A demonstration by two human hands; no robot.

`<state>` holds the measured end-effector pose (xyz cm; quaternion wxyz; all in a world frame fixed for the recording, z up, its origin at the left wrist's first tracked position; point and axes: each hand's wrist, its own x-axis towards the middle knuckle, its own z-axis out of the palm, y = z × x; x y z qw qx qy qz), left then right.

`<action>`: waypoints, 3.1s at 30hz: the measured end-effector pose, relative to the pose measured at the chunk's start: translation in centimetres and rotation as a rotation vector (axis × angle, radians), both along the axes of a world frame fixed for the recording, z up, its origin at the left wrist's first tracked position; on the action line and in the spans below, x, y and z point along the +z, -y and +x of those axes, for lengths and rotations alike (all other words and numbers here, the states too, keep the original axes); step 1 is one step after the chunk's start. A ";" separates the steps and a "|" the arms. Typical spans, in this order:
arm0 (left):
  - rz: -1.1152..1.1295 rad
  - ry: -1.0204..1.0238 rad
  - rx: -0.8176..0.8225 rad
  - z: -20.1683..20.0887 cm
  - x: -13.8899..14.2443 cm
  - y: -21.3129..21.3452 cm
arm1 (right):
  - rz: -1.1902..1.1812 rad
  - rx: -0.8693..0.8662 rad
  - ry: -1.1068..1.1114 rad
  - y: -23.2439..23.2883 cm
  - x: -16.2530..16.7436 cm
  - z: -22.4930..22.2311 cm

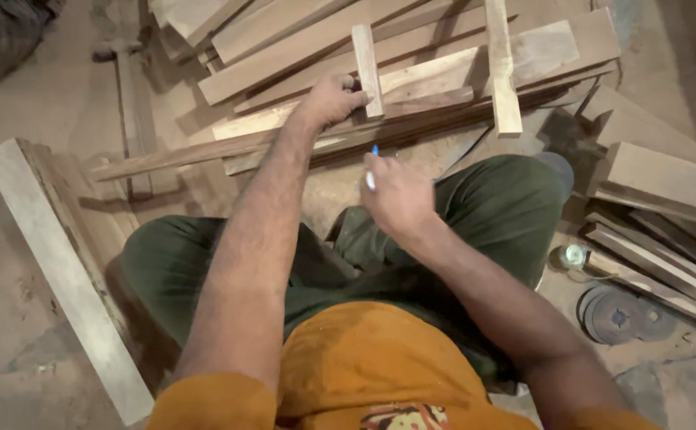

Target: The person sits on the floor of a woodworking shop and sorts through a pile of wooden strips. They pick up individual strips, hold them against a stack, and mark them with a blue marker, setting marked pieces aside.

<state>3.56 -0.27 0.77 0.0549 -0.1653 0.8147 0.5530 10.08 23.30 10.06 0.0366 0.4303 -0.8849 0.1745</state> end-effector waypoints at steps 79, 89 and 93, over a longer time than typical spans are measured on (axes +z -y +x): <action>-0.285 -0.211 0.329 3.7 0.5 -4.4 | -0.346 -0.280 0.540 -0.6 -6.3 -3.7; -0.193 -0.206 0.339 3.6 0.3 -4.5 | -0.379 -0.274 0.516 -0.8 -5.8 -3.4; -0.201 -0.213 0.332 3.7 0.8 -4.7 | -0.370 -0.269 0.554 -0.8 -5.5 -3.4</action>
